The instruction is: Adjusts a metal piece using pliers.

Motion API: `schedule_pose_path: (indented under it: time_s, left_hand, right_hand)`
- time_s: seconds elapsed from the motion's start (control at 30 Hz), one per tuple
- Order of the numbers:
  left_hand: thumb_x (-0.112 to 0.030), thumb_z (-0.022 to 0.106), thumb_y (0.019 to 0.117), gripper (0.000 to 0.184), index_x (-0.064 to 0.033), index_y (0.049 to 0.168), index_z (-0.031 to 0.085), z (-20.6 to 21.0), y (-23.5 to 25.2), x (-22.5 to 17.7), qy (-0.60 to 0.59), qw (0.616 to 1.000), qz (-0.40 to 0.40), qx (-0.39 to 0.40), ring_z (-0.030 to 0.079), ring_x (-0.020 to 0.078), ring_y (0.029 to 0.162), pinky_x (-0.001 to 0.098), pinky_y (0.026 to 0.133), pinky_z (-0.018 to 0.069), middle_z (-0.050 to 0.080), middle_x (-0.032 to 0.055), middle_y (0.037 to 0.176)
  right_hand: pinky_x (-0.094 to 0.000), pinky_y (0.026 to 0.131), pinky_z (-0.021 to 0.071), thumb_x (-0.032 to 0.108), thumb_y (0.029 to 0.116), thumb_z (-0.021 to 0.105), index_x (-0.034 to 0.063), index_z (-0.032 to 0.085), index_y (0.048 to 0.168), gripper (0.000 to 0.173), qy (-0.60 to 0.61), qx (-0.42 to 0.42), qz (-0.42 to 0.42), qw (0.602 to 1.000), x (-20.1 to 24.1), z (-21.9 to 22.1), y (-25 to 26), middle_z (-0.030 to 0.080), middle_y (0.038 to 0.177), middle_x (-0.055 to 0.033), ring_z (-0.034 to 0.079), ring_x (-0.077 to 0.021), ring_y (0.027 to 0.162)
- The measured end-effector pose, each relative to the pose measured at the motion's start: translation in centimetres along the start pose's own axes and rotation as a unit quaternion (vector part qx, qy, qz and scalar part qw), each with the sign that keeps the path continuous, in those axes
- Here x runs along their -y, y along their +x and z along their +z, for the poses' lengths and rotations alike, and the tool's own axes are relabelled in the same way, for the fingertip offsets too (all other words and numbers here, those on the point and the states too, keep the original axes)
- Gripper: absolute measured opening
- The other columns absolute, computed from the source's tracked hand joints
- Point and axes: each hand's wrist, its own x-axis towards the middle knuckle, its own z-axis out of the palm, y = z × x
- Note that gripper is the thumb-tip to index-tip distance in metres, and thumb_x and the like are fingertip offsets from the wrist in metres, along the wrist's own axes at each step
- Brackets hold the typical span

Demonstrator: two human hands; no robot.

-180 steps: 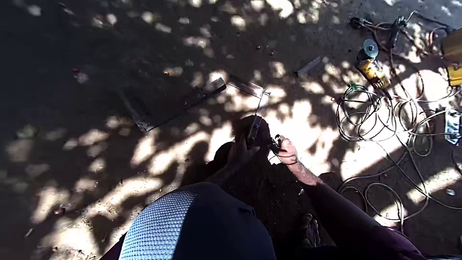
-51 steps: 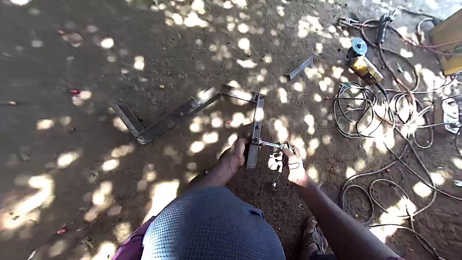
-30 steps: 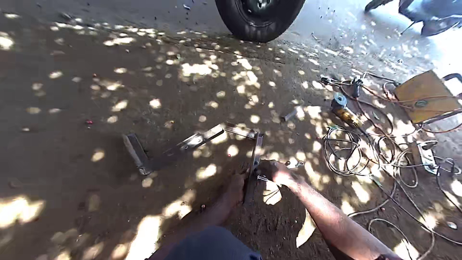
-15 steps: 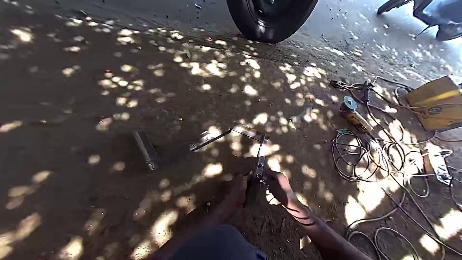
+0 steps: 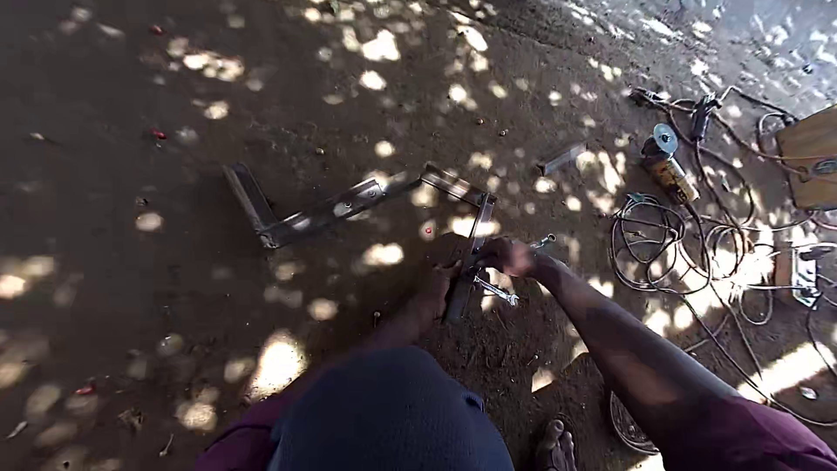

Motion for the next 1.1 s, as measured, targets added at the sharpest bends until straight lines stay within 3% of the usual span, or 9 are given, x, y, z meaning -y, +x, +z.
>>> schedule_pose_path:
  time_s: [0.2, 0.4, 0.5, 0.53, 0.6, 0.73, 0.9, 1.0, 1.1]
  left_hand:
    - [-0.032, 0.057, 0.1056, 0.044, -0.0055, 0.14, 0.054, -0.1, 0.0, 0.0, -0.01, 1.0, -0.012, -0.019, 0.072, 0.0281, 0.084, 0.0437, 0.073, 0.0622, 0.07, 0.0189, 0.105]
    - [-0.032, 0.055, 0.1061, 0.044, -0.0028, 0.139, 0.054, -0.7, 0.5, 0.3, -0.031, 0.999, -0.011, 0.003, 0.073, 0.0318, 0.085, 0.0451, 0.073, 0.0629, 0.071, 0.022, 0.106]
    - [-0.03, 0.055, 0.1063, 0.043, -0.0047, 0.141, 0.055, -0.7, 0.4, -0.2, -0.04, 0.999, -0.009, 0.009, 0.072, 0.032, 0.087, 0.0459, 0.075, 0.0626, 0.071, 0.0218, 0.108]
    - [-0.028, 0.053, 0.107, 0.042, -0.0037, 0.141, 0.053, -0.7, 0.4, -0.3, -0.055, 0.998, -0.007, 0.018, 0.073, 0.0334, 0.088, 0.0477, 0.077, 0.0629, 0.07, 0.023, 0.109]
    - [-0.025, 0.053, 0.107, 0.041, -0.0032, 0.142, 0.054, -0.5, 0.4, -0.4, -0.076, 0.997, -0.007, 0.013, 0.073, 0.0348, 0.089, 0.0487, 0.077, 0.0628, 0.07, 0.0242, 0.11]
    - [-0.023, 0.056, 0.1056, 0.041, -0.0025, 0.14, 0.055, -0.2, 0.9, 0.0, -0.087, 0.996, 0.004, -0.009, 0.073, 0.0363, 0.088, 0.0499, 0.076, 0.063, 0.07, 0.0256, 0.11]
    - [-0.025, 0.06, 0.1033, 0.04, -0.0051, 0.138, 0.059, 0.0, 1.4, -0.4, -0.069, 0.997, 0.012, -0.036, 0.072, 0.0297, 0.081, 0.0449, 0.071, 0.0627, 0.072, 0.0207, 0.104]
    - [-0.026, 0.06, 0.1037, 0.039, -0.0044, 0.136, 0.059, 0.3, 1.4, -0.7, -0.064, 0.997, 0.004, -0.042, 0.072, 0.0282, 0.078, 0.0431, 0.068, 0.0626, 0.072, 0.0194, 0.102]
    - [-0.028, 0.058, 0.1045, 0.038, -0.0044, 0.135, 0.059, 0.5, 1.2, -1.1, -0.041, 0.998, 0.004, -0.042, 0.072, 0.0274, 0.081, 0.0422, 0.07, 0.0625, 0.072, 0.0186, 0.103]
  right_hand:
    - [-0.0534, 0.101, 0.0504, 0.028, 0.1011, 0.065, 0.0083, 0.075, 0.112, 0.025, -0.01, 0.034, 0.011, 0.999, -0.8, -1.2, 0.7, 0.072, 0.115, -0.0121, 0.067, -0.0264, 0.11]
    - [-0.0444, 0.094, 0.0551, 0.025, 0.0968, 0.069, 0.0102, 0.076, 0.105, 0.019, -0.038, 0.05, -0.137, 0.989, -2.8, -1.3, 2.8, 0.073, 0.102, -0.0077, 0.069, -0.0199, 0.098]
    - [-0.0515, 0.101, 0.0524, 0.041, 0.0999, 0.064, 0.0122, 0.073, 0.114, 0.033, -0.126, 0.051, -0.051, 0.989, -2.9, -1.9, 1.2, 0.072, 0.116, -0.0089, 0.068, -0.0248, 0.111]
    - [-0.053, 0.103, 0.0517, 0.046, 0.1004, 0.061, 0.013, 0.071, 0.117, 0.039, -0.161, 0.037, -0.042, 0.985, -3.9, -2.2, 0.2, 0.07, 0.12, -0.0087, 0.066, -0.0257, 0.115]
    - [-0.0521, 0.102, 0.0521, 0.053, 0.1013, 0.056, 0.0162, 0.072, 0.118, 0.044, -0.223, -0.039, -0.079, 0.971, -6.8, -2.7, -1.3, 0.071, 0.112, -0.0074, 0.067, -0.0259, 0.111]
    - [-0.0528, 0.109, 0.045, 0.053, 0.1056, 0.043, 0.0147, 0.071, 0.118, 0.049, -0.29, -0.092, -0.088, 0.949, -8.0, -2.6, -2.5, 0.071, 0.111, -0.0102, 0.065, -0.0297, 0.113]
    - [-0.0574, 0.088, 0.0542, 0.057, 0.1053, 0.036, 0.0171, 0.072, 0.11, 0.054, -0.27, -0.175, 0.068, 0.944, -5.9, 2.0, -6.5, 0.072, 0.096, -0.011, 0.07, -0.0322, 0.095]
    - [-0.0643, 0.09, 0.0524, 0.049, 0.107, 0.048, 0.0151, 0.069, 0.123, 0.043, -0.18, -0.08, 0.226, 0.954, 0.8, 1.0, -8.5, 0.072, 0.11, -0.0158, 0.069, -0.0395, 0.104]
    - [-0.0608, 0.071, 0.0556, 0.058, 0.1041, 0.043, 0.0175, 0.069, 0.098, 0.049, -0.216, -0.154, 0.193, 0.945, -2.4, 3.1, -8.2, 0.071, 0.088, -0.0094, 0.071, -0.0335, 0.084]
